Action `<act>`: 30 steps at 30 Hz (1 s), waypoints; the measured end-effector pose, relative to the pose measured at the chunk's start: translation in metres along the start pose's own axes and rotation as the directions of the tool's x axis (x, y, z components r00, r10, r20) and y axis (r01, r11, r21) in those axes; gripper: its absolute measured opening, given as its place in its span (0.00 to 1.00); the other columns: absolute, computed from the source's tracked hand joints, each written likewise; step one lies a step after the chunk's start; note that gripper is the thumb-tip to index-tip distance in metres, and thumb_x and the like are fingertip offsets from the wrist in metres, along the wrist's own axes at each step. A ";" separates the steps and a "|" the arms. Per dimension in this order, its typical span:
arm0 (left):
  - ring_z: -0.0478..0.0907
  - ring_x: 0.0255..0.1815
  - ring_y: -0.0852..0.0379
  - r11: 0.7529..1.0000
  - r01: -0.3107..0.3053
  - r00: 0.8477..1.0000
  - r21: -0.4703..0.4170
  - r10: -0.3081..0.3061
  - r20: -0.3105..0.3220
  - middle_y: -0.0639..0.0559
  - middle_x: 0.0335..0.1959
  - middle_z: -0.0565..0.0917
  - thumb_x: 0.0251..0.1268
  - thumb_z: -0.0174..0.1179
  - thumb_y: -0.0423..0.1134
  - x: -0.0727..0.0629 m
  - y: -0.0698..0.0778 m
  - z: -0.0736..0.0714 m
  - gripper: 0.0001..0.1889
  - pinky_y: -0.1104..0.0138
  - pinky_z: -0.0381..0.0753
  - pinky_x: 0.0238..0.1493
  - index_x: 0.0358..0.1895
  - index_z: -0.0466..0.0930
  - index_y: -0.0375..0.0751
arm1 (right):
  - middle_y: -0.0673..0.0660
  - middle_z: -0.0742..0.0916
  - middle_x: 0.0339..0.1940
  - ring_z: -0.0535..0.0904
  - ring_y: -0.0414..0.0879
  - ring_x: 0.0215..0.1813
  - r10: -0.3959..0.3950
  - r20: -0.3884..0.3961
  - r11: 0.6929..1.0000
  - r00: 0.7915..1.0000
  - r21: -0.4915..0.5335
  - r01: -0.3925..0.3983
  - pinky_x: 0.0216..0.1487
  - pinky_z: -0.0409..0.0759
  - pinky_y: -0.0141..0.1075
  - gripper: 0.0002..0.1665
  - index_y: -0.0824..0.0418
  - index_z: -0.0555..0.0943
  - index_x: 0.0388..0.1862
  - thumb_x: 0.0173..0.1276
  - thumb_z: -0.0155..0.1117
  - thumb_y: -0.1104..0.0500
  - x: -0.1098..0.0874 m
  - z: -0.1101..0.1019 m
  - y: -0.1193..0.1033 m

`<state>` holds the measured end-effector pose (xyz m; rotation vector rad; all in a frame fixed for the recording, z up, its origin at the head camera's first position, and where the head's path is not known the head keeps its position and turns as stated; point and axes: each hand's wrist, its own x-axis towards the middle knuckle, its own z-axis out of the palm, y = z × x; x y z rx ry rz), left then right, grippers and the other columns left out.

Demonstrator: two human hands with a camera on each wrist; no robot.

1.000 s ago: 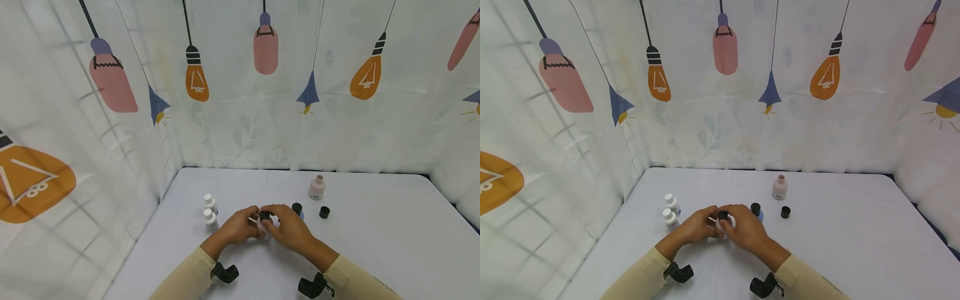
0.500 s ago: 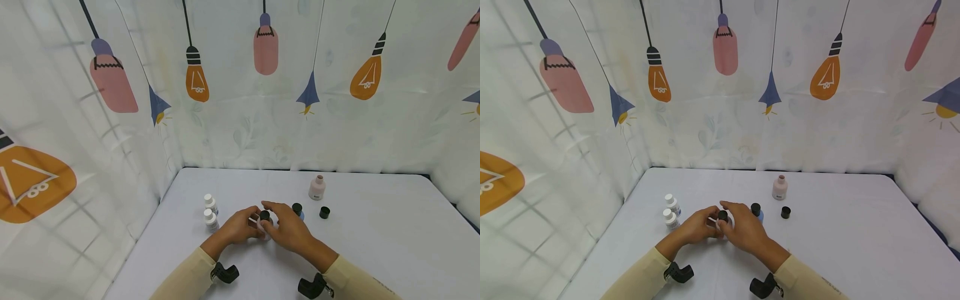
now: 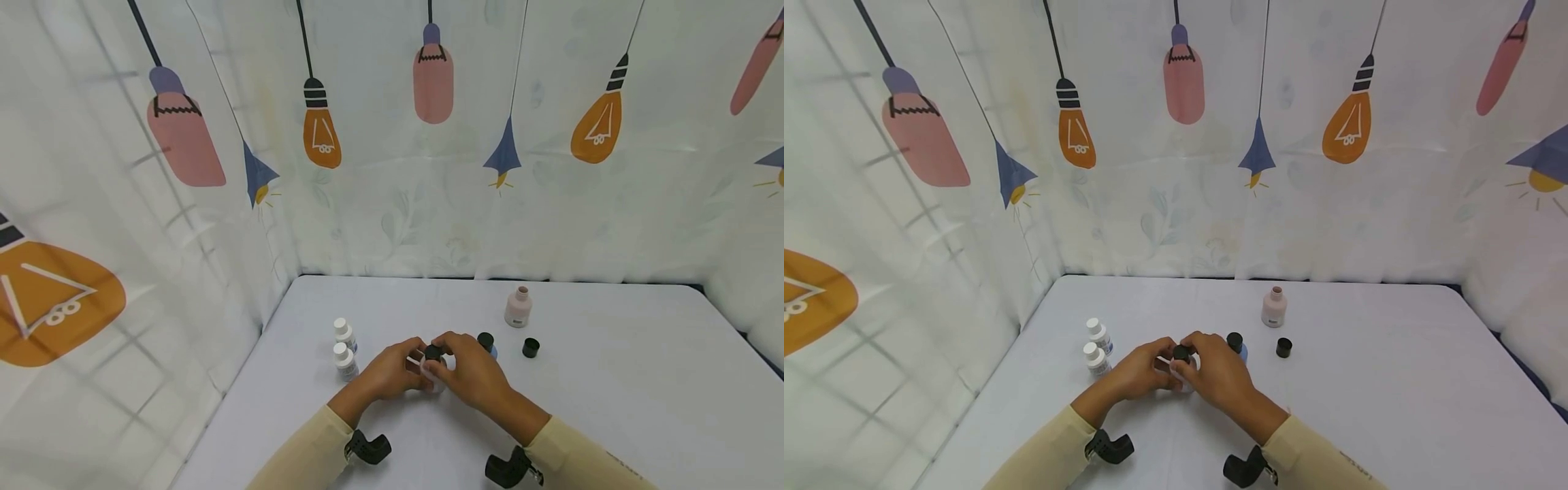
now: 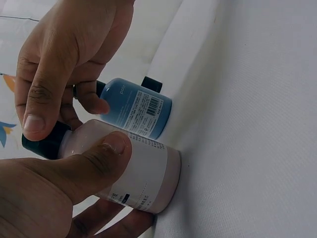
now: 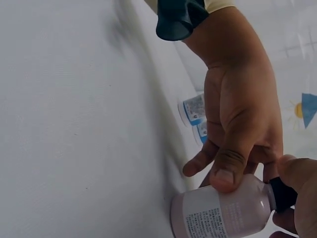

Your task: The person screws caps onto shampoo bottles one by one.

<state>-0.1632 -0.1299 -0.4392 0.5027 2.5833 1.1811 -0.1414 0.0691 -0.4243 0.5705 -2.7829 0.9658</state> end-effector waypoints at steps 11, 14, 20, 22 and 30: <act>0.86 0.47 0.59 1.000 -0.010 1.000 -0.023 0.011 0.008 0.54 0.51 0.85 0.54 0.80 0.39 0.001 -0.001 0.000 0.23 0.58 0.82 0.47 0.50 0.78 0.54 | 0.50 0.87 0.53 0.82 0.45 0.54 -0.069 -0.019 0.998 0.997 0.003 0.069 0.48 0.83 0.43 0.21 0.54 0.83 0.60 0.70 0.72 0.52 -0.004 0.000 0.001; 0.86 0.47 0.58 1.000 -0.011 1.000 -0.020 0.011 0.007 0.54 0.50 0.85 0.54 0.80 0.39 0.001 -0.001 0.001 0.23 0.57 0.83 0.46 0.49 0.78 0.54 | 0.48 0.87 0.47 0.82 0.44 0.52 -0.044 -0.036 0.999 0.998 0.005 0.044 0.49 0.82 0.44 0.18 0.53 0.83 0.54 0.68 0.75 0.50 -0.002 0.001 0.001; 0.85 0.48 0.58 1.000 0.006 1.000 -0.003 -0.006 0.004 0.54 0.51 0.85 0.54 0.80 0.41 0.001 -0.001 0.001 0.23 0.57 0.83 0.47 0.49 0.78 0.56 | 0.49 0.87 0.47 0.82 0.46 0.52 0.008 -0.038 1.000 0.999 0.020 -0.007 0.50 0.83 0.45 0.23 0.55 0.81 0.55 0.66 0.76 0.47 -0.001 0.004 0.000; 0.85 0.48 0.59 1.000 0.013 1.000 -0.004 -0.013 0.004 0.54 0.52 0.85 0.54 0.80 0.41 0.001 -0.001 0.001 0.23 0.57 0.82 0.47 0.49 0.78 0.57 | 0.51 0.87 0.52 0.82 0.48 0.56 0.008 -0.035 1.000 0.999 0.021 -0.007 0.53 0.82 0.47 0.28 0.56 0.80 0.61 0.67 0.75 0.47 -0.002 0.005 -0.001; 0.85 0.47 0.59 1.000 0.005 1.000 -0.008 -0.005 0.005 0.54 0.51 0.85 0.54 0.80 0.40 0.001 -0.002 0.000 0.23 0.57 0.82 0.46 0.50 0.78 0.57 | 0.52 0.87 0.55 0.82 0.48 0.59 -0.078 -0.035 0.997 0.996 -0.021 0.077 0.52 0.83 0.45 0.24 0.55 0.82 0.63 0.69 0.73 0.54 -0.004 0.002 -0.001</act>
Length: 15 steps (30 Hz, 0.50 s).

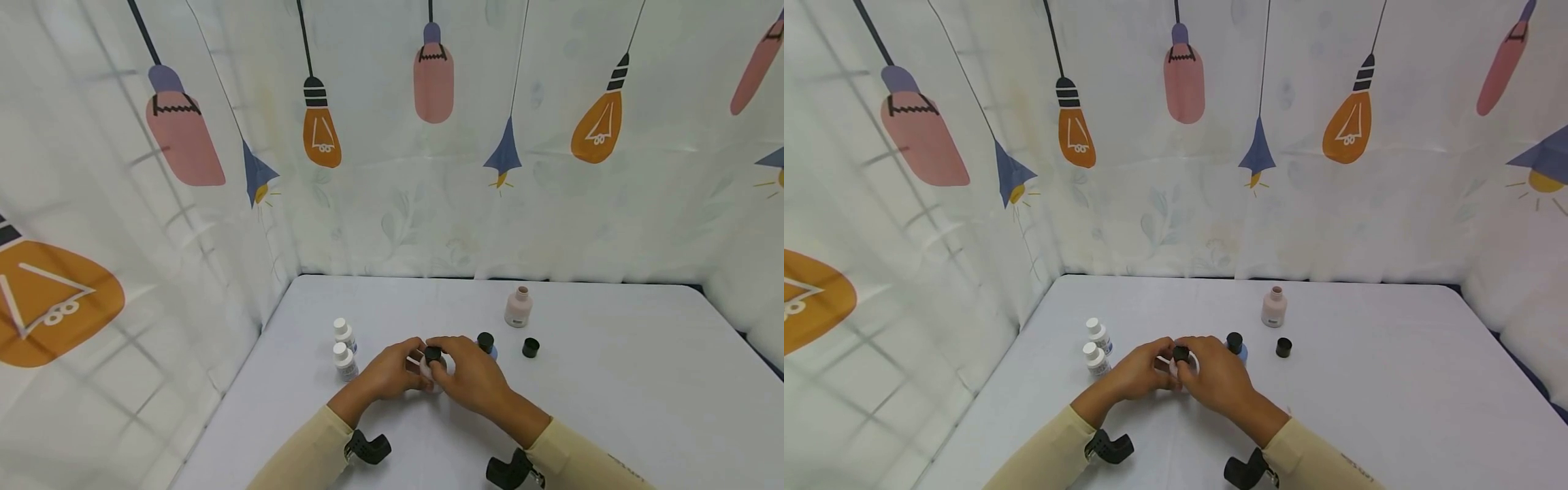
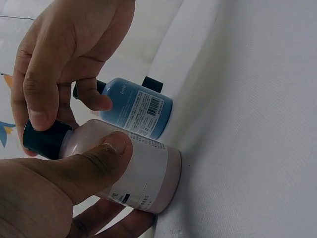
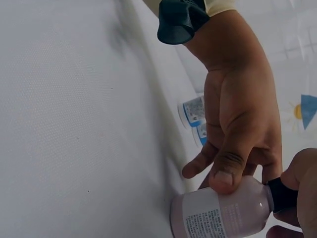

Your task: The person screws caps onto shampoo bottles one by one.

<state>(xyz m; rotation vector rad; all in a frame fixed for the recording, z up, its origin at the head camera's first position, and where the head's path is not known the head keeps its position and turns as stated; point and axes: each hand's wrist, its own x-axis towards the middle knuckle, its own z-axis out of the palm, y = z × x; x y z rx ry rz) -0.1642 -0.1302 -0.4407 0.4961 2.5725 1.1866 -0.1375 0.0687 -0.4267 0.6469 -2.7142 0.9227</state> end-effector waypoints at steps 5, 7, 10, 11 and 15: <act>0.85 0.47 0.59 1.000 0.000 1.000 0.012 0.000 -0.003 0.53 0.51 0.85 0.54 0.80 0.41 0.000 0.002 0.000 0.23 0.58 0.83 0.46 0.49 0.78 0.57 | 0.48 0.87 0.45 0.82 0.44 0.49 0.050 -0.010 0.999 0.999 -0.001 -0.050 0.46 0.83 0.42 0.20 0.53 0.83 0.51 0.66 0.77 0.48 0.002 0.000 0.001; 0.85 0.47 0.59 1.000 -0.001 1.000 0.016 0.001 -0.004 0.53 0.51 0.85 0.54 0.80 0.42 0.000 0.002 0.000 0.22 0.58 0.83 0.46 0.49 0.78 0.58 | 0.47 0.86 0.44 0.82 0.44 0.48 0.066 -0.011 0.998 0.998 0.009 -0.066 0.44 0.83 0.42 0.20 0.53 0.82 0.50 0.65 0.77 0.47 0.003 0.000 0.000; 0.85 0.47 0.59 1.000 0.002 1.000 0.019 -0.002 -0.004 0.53 0.52 0.85 0.54 0.80 0.43 -0.001 0.001 0.000 0.22 0.57 0.82 0.46 0.48 0.78 0.58 | 0.49 0.86 0.47 0.83 0.46 0.51 0.079 -0.007 0.997 0.997 0.013 -0.079 0.46 0.83 0.44 0.26 0.55 0.81 0.56 0.64 0.77 0.46 0.002 0.001 0.000; 0.85 0.47 0.59 1.000 0.004 1.000 0.019 -0.004 -0.004 0.53 0.52 0.85 0.54 0.80 0.43 -0.001 0.001 0.000 0.22 0.58 0.82 0.46 0.49 0.78 0.58 | 0.51 0.86 0.50 0.83 0.47 0.53 0.081 -0.006 0.997 0.997 0.016 -0.081 0.47 0.83 0.44 0.29 0.55 0.80 0.60 0.65 0.77 0.46 0.002 0.001 0.000; 0.85 0.47 0.59 1.000 0.000 1.000 0.009 0.000 -0.001 0.53 0.52 0.85 0.54 0.80 0.42 0.000 0.000 -0.001 0.23 0.58 0.82 0.46 0.50 0.78 0.57 | 0.54 0.84 0.61 0.81 0.49 0.61 0.062 0.005 0.998 0.998 0.017 -0.062 0.53 0.83 0.46 0.36 0.53 0.75 0.72 0.67 0.75 0.50 0.001 0.001 0.000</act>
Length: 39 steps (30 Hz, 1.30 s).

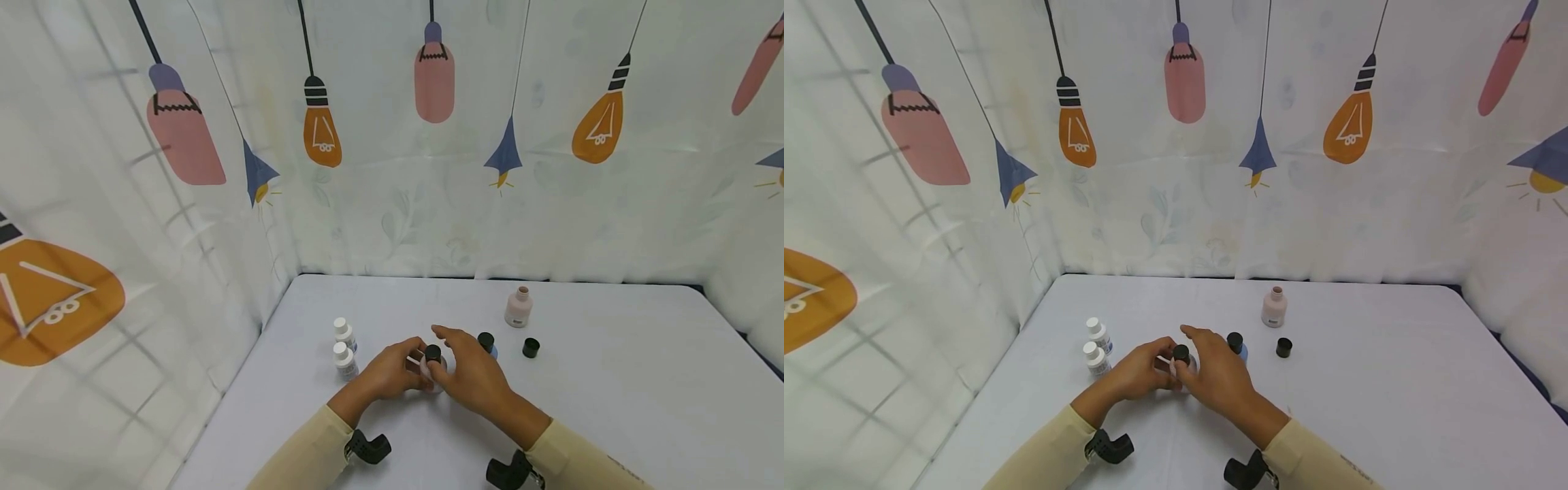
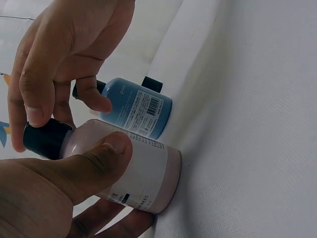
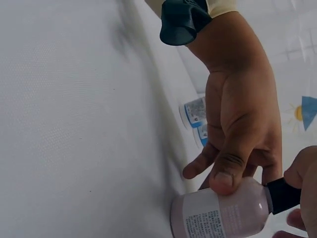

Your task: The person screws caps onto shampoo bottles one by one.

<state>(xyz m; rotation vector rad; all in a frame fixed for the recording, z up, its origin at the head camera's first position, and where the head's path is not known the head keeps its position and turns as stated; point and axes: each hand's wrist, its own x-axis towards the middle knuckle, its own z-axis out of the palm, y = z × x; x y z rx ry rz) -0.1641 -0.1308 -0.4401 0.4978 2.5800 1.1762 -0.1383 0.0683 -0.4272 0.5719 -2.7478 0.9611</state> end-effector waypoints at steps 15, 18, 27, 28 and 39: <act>0.85 0.47 0.59 1.000 -0.003 1.000 0.007 0.003 -0.007 0.54 0.51 0.85 0.54 0.80 0.42 0.000 0.000 0.000 0.22 0.56 0.82 0.47 0.48 0.78 0.58 | 0.49 0.86 0.48 0.82 0.47 0.52 0.008 -0.003 1.000 1.000 -0.029 -0.008 0.49 0.83 0.44 0.24 0.54 0.81 0.54 0.66 0.76 0.45 0.002 0.002 0.000; 0.85 0.47 0.59 1.000 0.004 1.000 0.001 -0.004 -0.004 0.54 0.52 0.85 0.54 0.80 0.42 0.000 -0.001 0.001 0.23 0.56 0.82 0.48 0.49 0.78 0.57 | 0.51 0.86 0.54 0.81 0.48 0.58 -0.006 0.002 1.000 1.000 -0.026 0.006 0.55 0.82 0.46 0.30 0.55 0.80 0.64 0.67 0.75 0.46 0.000 0.002 0.000; 0.85 0.48 0.59 1.000 0.000 1.000 -0.025 0.001 0.008 0.52 0.53 0.85 0.54 0.80 0.39 0.000 0.000 0.000 0.24 0.58 0.82 0.47 0.51 0.78 0.56 | 0.51 0.85 0.58 0.81 0.45 0.57 -0.102 0.003 0.994 0.995 -0.047 0.102 0.46 0.84 0.39 0.23 0.51 0.82 0.64 0.70 0.71 0.54 -0.001 -0.002 0.003; 0.85 0.48 0.59 1.000 0.001 1.000 -0.022 -0.001 0.008 0.53 0.52 0.85 0.54 0.80 0.39 0.000 0.000 0.000 0.24 0.58 0.82 0.47 0.51 0.78 0.56 | 0.51 0.86 0.56 0.81 0.45 0.57 -0.095 0.002 0.994 0.996 -0.048 0.095 0.48 0.83 0.40 0.22 0.52 0.83 0.62 0.70 0.72 0.53 -0.001 -0.002 0.002; 0.85 0.48 0.58 1.000 0.009 1.000 -0.003 -0.009 -0.002 0.54 0.52 0.85 0.54 0.80 0.41 0.000 0.001 0.000 0.22 0.56 0.82 0.47 0.49 0.78 0.58 | 0.51 0.86 0.54 0.81 0.47 0.59 0.005 0.019 1.000 1.000 -0.015 -0.005 0.55 0.82 0.46 0.28 0.55 0.81 0.62 0.67 0.74 0.46 0.002 0.001 0.001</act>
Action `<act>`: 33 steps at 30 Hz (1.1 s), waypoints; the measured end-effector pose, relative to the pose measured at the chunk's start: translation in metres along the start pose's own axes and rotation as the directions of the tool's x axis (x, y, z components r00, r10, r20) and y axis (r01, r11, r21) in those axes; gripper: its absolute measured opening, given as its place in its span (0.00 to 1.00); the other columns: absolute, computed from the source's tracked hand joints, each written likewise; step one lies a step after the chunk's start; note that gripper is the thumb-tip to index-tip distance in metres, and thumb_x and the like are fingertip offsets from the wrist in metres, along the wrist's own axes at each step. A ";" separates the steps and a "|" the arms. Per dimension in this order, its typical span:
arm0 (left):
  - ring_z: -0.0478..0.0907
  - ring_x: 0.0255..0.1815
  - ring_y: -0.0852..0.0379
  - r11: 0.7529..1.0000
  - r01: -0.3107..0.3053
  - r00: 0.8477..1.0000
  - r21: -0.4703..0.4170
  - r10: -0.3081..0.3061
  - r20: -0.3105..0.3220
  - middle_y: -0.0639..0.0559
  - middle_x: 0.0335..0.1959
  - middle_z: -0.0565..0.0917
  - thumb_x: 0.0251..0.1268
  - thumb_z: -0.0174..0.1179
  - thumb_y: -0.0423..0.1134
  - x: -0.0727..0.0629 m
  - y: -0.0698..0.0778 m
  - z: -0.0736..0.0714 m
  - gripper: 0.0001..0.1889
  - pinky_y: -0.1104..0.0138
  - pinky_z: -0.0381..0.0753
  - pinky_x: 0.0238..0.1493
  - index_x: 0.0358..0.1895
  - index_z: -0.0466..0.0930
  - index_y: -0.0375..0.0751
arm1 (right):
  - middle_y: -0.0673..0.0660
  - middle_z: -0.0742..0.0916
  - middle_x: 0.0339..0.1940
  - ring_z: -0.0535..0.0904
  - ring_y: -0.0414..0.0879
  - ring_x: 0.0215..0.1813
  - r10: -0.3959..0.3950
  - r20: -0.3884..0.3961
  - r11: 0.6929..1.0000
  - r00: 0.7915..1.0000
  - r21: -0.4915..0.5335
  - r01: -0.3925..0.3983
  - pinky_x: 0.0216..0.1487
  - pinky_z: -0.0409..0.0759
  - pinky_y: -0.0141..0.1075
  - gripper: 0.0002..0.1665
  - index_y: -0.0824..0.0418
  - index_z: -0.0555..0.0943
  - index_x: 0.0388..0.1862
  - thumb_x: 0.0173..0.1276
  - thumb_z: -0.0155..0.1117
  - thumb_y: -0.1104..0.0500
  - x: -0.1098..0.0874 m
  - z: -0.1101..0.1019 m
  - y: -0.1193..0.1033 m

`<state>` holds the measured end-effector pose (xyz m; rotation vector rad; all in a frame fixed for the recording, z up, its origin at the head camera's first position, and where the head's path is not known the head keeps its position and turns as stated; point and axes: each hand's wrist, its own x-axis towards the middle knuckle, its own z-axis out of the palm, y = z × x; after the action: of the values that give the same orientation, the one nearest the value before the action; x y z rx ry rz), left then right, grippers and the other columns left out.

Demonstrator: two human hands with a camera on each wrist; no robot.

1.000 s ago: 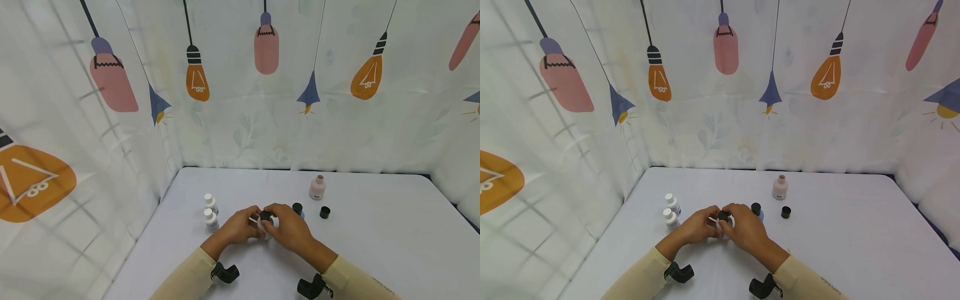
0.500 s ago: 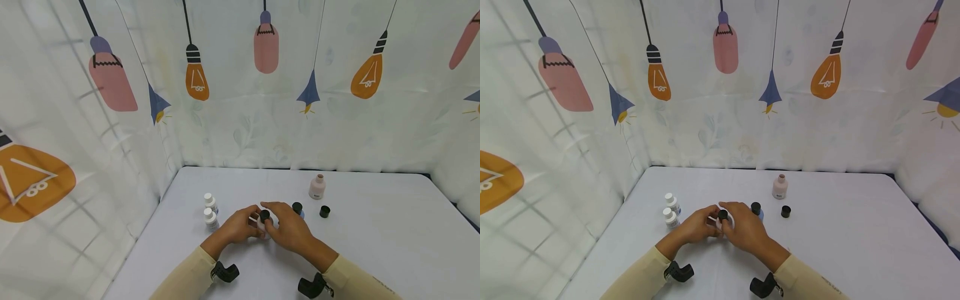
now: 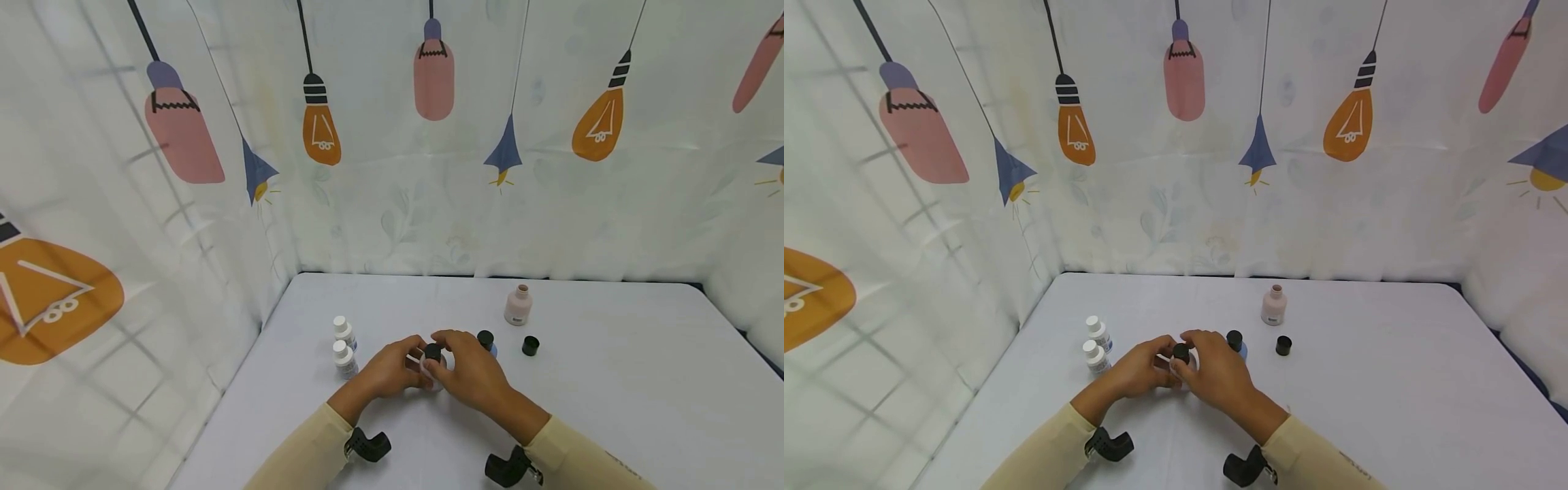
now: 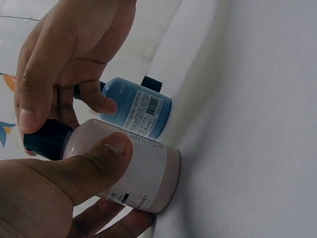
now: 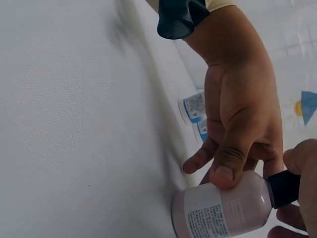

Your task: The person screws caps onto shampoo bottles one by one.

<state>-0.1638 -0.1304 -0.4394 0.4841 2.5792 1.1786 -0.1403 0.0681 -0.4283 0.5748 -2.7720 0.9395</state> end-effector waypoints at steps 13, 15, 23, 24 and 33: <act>0.85 0.47 0.60 1.000 -0.009 1.000 0.001 0.009 0.002 0.56 0.50 0.85 0.54 0.80 0.39 -0.001 0.001 0.000 0.22 0.57 0.82 0.48 0.49 0.78 0.57 | 0.47 0.86 0.49 0.81 0.44 0.54 -0.034 0.020 0.999 0.999 -0.014 0.034 0.48 0.83 0.44 0.20 0.51 0.83 0.55 0.68 0.74 0.48 0.002 -0.004 0.001; 0.85 0.47 0.60 1.000 -0.011 1.000 0.008 0.011 0.000 0.55 0.50 0.85 0.54 0.80 0.40 -0.001 0.001 0.000 0.22 0.56 0.82 0.48 0.48 0.78 0.57 | 0.46 0.86 0.46 0.81 0.44 0.50 -0.016 0.014 1.000 1.000 -0.008 0.017 0.46 0.83 0.43 0.18 0.50 0.83 0.52 0.67 0.75 0.47 0.003 -0.004 0.001; 0.85 0.47 0.60 1.000 -0.007 1.000 0.004 0.007 0.000 0.54 0.51 0.86 0.54 0.80 0.40 -0.001 0.000 0.000 0.23 0.57 0.82 0.49 0.50 0.78 0.56 | 0.52 0.85 0.57 0.80 0.47 0.60 -0.035 0.033 0.999 0.999 -0.008 0.035 0.53 0.83 0.45 0.30 0.54 0.79 0.67 0.69 0.73 0.47 0.001 -0.003 0.003; 0.85 0.47 0.60 1.000 -0.008 1.000 0.002 0.008 0.001 0.53 0.51 0.86 0.54 0.80 0.40 -0.001 0.000 0.000 0.24 0.57 0.82 0.49 0.51 0.78 0.56 | 0.52 0.85 0.59 0.80 0.47 0.60 -0.052 0.037 0.999 0.998 -0.010 0.053 0.52 0.83 0.43 0.31 0.53 0.78 0.69 0.70 0.72 0.49 0.000 -0.003 0.004; 0.85 0.48 0.59 1.000 -0.011 1.000 0.015 0.011 0.002 0.54 0.52 0.85 0.55 0.79 0.40 0.000 -0.001 0.000 0.23 0.57 0.82 0.48 0.50 0.78 0.56 | 0.49 0.86 0.53 0.81 0.44 0.55 -0.082 0.038 0.996 0.996 -0.021 0.083 0.49 0.83 0.42 0.22 0.53 0.82 0.61 0.70 0.73 0.50 0.000 -0.003 0.006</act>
<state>-0.1638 -0.1306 -0.4402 0.5033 2.5890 1.1623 -0.1425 0.0743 -0.4289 0.7042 -2.7639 0.8879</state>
